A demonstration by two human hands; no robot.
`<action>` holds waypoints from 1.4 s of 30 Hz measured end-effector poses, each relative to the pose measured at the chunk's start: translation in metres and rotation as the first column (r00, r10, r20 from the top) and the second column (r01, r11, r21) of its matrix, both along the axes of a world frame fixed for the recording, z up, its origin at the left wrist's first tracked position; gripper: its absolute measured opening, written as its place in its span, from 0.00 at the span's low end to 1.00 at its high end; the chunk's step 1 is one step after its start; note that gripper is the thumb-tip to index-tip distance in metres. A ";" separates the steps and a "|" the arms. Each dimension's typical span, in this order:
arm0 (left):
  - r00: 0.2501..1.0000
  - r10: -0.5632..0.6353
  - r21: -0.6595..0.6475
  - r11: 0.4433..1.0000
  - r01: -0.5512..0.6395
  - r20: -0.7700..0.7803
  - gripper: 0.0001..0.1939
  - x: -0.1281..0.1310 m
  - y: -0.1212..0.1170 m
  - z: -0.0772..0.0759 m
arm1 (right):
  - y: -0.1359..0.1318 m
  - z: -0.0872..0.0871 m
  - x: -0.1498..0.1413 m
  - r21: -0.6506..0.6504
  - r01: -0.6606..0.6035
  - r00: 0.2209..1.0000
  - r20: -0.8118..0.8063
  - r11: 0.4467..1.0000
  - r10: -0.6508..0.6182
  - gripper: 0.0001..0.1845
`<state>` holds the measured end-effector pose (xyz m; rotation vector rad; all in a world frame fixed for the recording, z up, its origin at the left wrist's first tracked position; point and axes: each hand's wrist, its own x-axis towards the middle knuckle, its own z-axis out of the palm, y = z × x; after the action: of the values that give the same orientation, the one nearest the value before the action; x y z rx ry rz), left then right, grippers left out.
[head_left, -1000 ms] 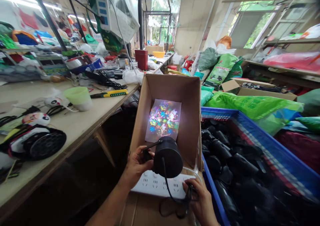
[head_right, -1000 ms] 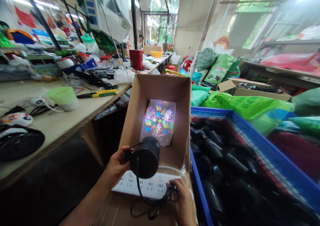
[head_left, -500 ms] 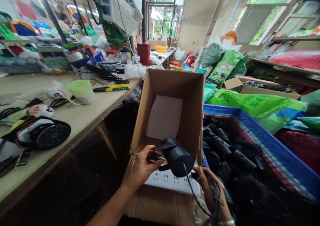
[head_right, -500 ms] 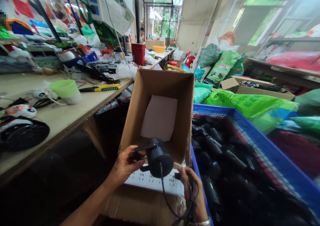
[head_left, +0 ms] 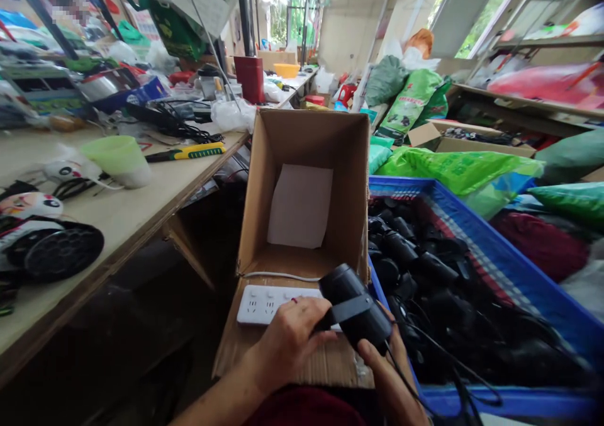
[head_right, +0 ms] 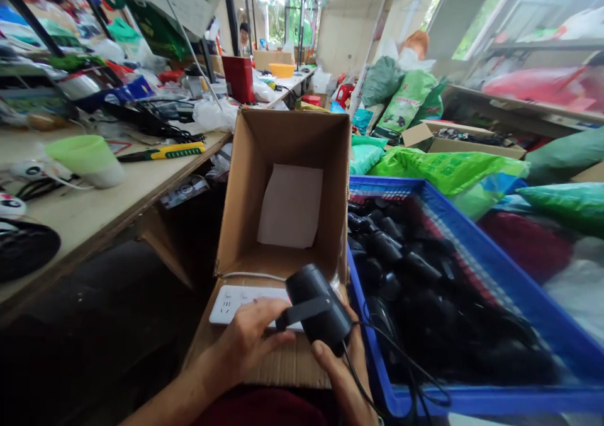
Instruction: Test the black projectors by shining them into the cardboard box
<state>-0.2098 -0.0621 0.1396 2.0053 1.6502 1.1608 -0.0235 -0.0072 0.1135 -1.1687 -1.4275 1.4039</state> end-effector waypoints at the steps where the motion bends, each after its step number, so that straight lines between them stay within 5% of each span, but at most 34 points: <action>1: 0.999 -0.015 0.020 1.000 0.016 -0.034 0.16 0.002 -0.001 0.000 | -0.002 -0.004 0.002 -0.018 0.037 0.999 -0.003 0.999 -0.037 0.41; 4: 1.000 0.008 0.112 0.994 -0.006 -0.018 0.21 0.007 -0.004 0.003 | -0.002 -0.019 0.011 -0.123 0.062 0.988 -0.134 0.990 -0.078 0.34; 6: 0.994 0.022 0.142 0.989 -0.036 0.104 0.35 0.010 -0.004 0.007 | -0.001 -0.028 0.017 -0.264 -0.031 0.945 -0.321 0.964 -0.057 0.23; 9: 0.941 -0.031 0.000 0.999 0.033 0.336 0.47 0.013 -0.002 0.012 | 0.000 -0.031 0.021 -0.422 -0.204 0.841 -0.537 0.883 -0.062 0.20; 14: 0.844 -0.045 -0.171 0.972 0.159 0.534 0.35 0.016 0.011 0.012 | -0.008 -0.010 0.008 -0.581 -0.516 0.635 -0.753 0.630 -0.175 0.29; 19: 0.652 0.086 -0.239 0.959 0.150 0.753 0.24 0.022 0.029 0.012 | -0.015 0.003 0.004 -0.627 -0.626 0.610 -0.764 0.464 -0.208 0.40; 21: 0.631 0.150 -0.286 0.951 0.119 0.761 0.24 0.024 0.033 0.013 | -0.016 0.005 0.006 -0.635 -0.642 0.603 -0.764 0.429 -0.229 0.40; 31: 0.742 0.246 -0.310 0.949 -0.054 0.623 0.21 0.027 0.034 0.018 | -0.018 0.001 0.005 -0.602 -0.712 0.546 -0.798 0.362 -0.254 0.29; 34: 0.597 0.249 -0.322 0.947 0.016 0.763 0.28 0.031 0.035 0.015 | -0.022 0.000 0.007 -0.554 -0.742 0.487 -0.832 0.377 -0.265 0.25; 38: 0.223 0.126 -0.213 0.878 0.428 0.967 0.40 0.041 0.034 0.011 | -0.024 -0.005 0.009 -0.468 -0.784 0.406 -0.883 0.408 -0.234 0.16; 40: 0.167 0.068 -0.155 0.794 0.588 0.984 0.35 0.045 0.033 0.012 | -0.024 -0.006 0.008 -0.437 -0.812 0.396 -0.900 0.387 -0.183 0.16; 42: 0.176 0.079 -0.173 0.761 0.625 0.981 0.31 0.048 0.033 0.015 | -0.023 -0.004 0.008 -0.483 -0.785 0.468 -0.872 0.388 -0.140 0.18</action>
<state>-0.1614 -0.0293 0.1542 0.6952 0.6582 1.1450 -0.0158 -0.0304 0.1091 -0.3827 -0.1027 2.7578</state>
